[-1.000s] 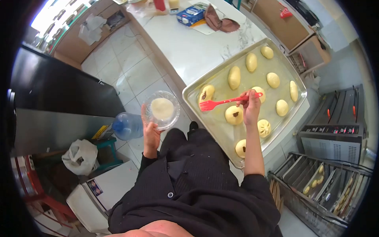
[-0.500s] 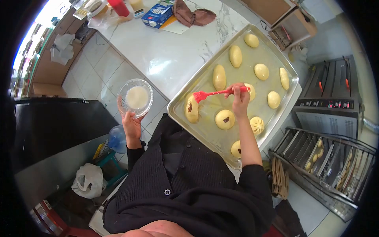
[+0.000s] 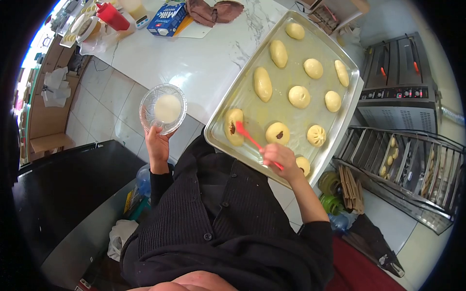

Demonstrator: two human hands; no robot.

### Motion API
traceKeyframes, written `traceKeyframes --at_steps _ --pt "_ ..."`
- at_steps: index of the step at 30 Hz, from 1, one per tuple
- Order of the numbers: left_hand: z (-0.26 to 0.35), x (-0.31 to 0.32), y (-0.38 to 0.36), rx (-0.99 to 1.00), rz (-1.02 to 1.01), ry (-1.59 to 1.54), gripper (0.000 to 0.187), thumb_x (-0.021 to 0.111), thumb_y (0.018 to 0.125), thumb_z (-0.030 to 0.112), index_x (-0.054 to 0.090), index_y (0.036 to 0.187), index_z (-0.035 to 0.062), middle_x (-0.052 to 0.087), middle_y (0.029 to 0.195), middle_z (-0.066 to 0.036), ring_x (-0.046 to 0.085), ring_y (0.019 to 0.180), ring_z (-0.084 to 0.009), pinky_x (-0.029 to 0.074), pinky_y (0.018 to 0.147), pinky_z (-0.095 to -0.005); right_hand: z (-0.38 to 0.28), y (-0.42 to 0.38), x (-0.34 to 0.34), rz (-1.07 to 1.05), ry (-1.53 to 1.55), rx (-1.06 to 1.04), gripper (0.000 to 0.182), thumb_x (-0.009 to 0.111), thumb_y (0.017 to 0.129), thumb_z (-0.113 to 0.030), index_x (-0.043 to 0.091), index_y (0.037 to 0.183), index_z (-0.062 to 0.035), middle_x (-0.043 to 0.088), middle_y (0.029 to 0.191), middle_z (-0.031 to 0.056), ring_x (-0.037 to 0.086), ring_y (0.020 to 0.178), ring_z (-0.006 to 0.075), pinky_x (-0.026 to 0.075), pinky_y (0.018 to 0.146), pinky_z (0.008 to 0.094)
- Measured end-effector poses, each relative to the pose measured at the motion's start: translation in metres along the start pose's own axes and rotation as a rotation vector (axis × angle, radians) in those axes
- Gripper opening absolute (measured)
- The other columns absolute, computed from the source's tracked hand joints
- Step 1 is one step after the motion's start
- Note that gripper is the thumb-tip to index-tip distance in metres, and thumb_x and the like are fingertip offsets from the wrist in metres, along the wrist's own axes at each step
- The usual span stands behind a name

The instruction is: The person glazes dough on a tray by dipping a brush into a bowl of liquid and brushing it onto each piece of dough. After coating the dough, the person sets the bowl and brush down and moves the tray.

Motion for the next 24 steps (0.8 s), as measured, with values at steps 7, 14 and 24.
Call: traceKeyframes --at_steps 7,14,24 --pt "0.002 0.004 0.016 0.022 -0.122 -0.034 0.068 0.036 0.071 0.001 0.015 0.134 0.0109 0.042 0.119 -0.014 0.054 0.099 -0.0288 0.051 0.077 -0.0440 0.014 0.009 -0.014 0.234 -0.008 0.082 0.014 0.057 0.081 -0.015 0.054 0.075 -0.0025 0.060 0.078 0.0098 0.059 0.066 0.0221 0.047 0.055 0.0285" --pt "0.004 0.008 0.021 -0.013 -0.198 -0.033 0.075 0.034 0.068 0.000 0.009 0.136 0.0204 0.029 0.128 -0.012 0.046 0.108 -0.0289 0.052 0.075 -0.0453 -0.002 -0.004 0.002 0.077 -0.046 0.063 0.013 0.062 0.077 -0.011 0.053 0.078 -0.0011 0.060 0.077 0.0112 0.059 0.065 0.0225 0.047 0.056 0.0283" --pt "-0.004 0.025 0.005 -0.032 -0.274 -0.017 0.075 0.033 0.068 -0.002 0.011 0.136 0.0182 0.030 0.128 -0.014 0.047 0.109 -0.0311 0.050 0.078 -0.0477 -0.004 0.016 -0.046 0.630 0.402 0.187 0.029 0.044 0.090 -0.026 0.045 0.075 -0.0012 0.054 0.072 0.0109 0.056 0.056 0.0195 0.049 0.049 0.0305"
Point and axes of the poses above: each hand's wrist, its own y-axis towards the middle knuckle, its own x-axis out of the palm, z = x × y, the point moved 6 cm from there along y, towards the middle knuckle
